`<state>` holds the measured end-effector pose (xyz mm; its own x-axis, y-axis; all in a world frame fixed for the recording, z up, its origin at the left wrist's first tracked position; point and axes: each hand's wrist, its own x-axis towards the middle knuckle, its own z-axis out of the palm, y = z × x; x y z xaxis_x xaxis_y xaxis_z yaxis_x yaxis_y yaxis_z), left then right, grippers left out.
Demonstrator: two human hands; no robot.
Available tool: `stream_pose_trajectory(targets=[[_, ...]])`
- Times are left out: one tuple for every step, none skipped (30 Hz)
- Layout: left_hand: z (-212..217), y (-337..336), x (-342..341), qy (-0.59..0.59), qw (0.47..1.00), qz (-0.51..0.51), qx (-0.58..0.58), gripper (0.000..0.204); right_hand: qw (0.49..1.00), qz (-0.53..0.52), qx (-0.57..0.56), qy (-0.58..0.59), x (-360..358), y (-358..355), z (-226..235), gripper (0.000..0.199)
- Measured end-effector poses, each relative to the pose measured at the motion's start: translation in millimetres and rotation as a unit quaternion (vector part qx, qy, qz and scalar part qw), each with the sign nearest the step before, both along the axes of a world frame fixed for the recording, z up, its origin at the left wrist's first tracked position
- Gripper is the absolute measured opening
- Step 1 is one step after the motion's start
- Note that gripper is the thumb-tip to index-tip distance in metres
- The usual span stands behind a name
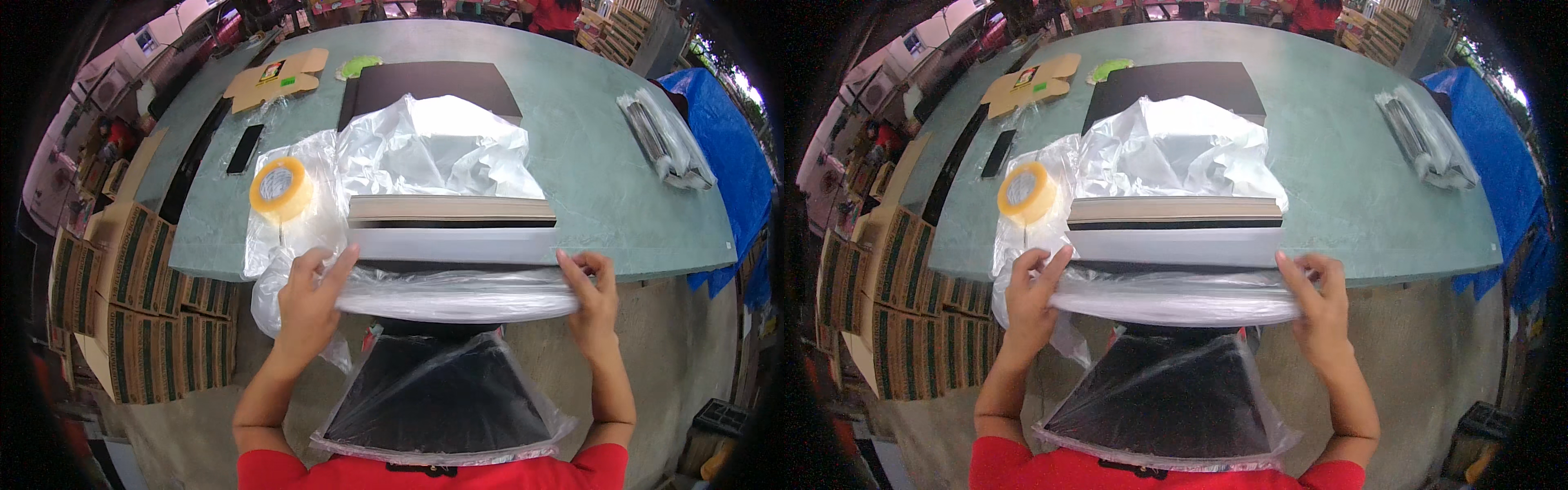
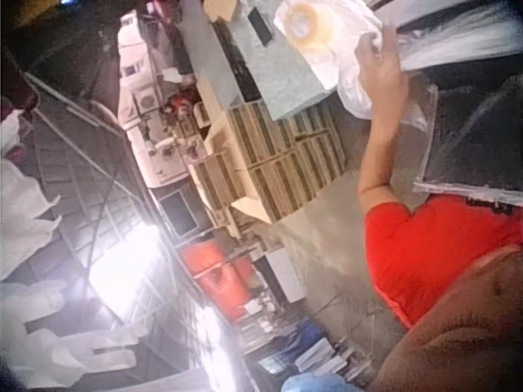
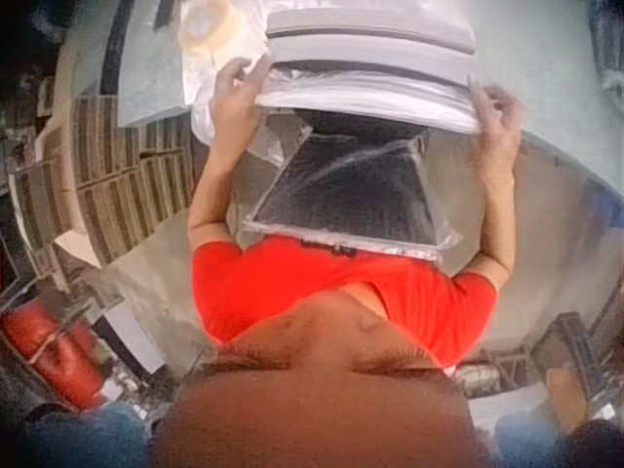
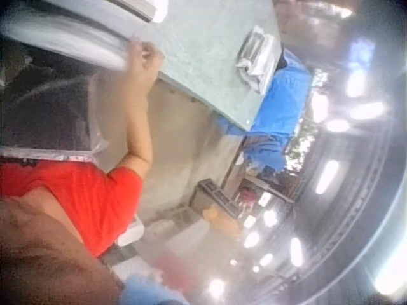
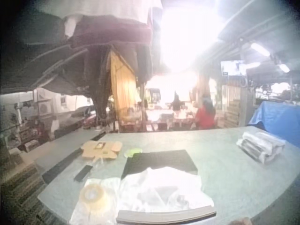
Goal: The person wraps individual black tablet-like objects in clear plastic sleeves, sliding each one into a sleeve and then stacking them.
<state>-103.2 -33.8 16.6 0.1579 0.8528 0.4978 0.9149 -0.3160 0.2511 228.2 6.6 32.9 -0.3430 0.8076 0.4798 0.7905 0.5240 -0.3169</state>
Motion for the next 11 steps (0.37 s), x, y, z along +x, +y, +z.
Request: stream_pose_trajectory(targets=[[2.4, -1.8, -5.2, -0.052, 0.998, -0.035, -0.018, 0.063, 0.996, 0.029, -0.055, 0.061, 9.3, -2.2, 2.4, 0.047], [5.8, -2.1, -12.4, -0.103, 0.992, -0.070, -0.035, 0.060, 0.985, 0.057, -0.110, 0.121, 16.8, -4.0, 5.3, 0.043], [6.9, -1.8, -19.8, -0.156, 0.981, -0.105, -0.054, 0.057, 0.937, 0.094, -0.211, 0.263, 21.0, -2.9, 11.5, 0.030], [2.8, -1.4, -28.8, -0.288, 0.931, -0.161, -0.156, 0.053, 0.870, 0.166, -0.318, 0.339, 32.3, -0.7, 4.2, 0.029], [-6.0, 0.7, -39.2, -0.412, 0.850, -0.211, -0.253, 0.050, 0.779, 0.232, -0.416, 0.408, 47.9, 3.9, -12.3, 0.029], [-16.2, 0.2, -47.6, -0.521, 0.741, -0.251, -0.342, 0.047, 0.665, 0.292, -0.502, 0.469, 57.3, 5.7, -31.2, 0.030], [-31.6, -2.0, -54.1, -0.614, 0.579, -0.312, -0.437, 0.041, 0.561, 0.305, -0.574, 0.513, 58.3, 4.5, -52.3, 0.037], [-54.4, -6.3, -56.6, -0.601, 0.585, -0.279, -0.468, 0.042, 0.515, 0.267, -0.611, 0.539, 59.3, -0.3, -79.0, 0.039], [-82.9, -13.4, -58.5, -0.586, 0.589, -0.249, -0.498, 0.043, 0.469, 0.228, -0.642, 0.563, 60.2, -10.3, -106.1, 0.042], [-118.4, -25.4, -60.7, -0.569, 0.594, -0.216, -0.526, 0.045, 0.439, 0.224, -0.645, 0.584, 56.9, -20.8, -133.2, 0.043], [-121.5, -22.8, -58.2, -0.567, 0.589, -0.218, -0.533, 0.045, 0.401, 0.209, -0.678, 0.580, 65.1, -28.4, -168.1, 0.040]])
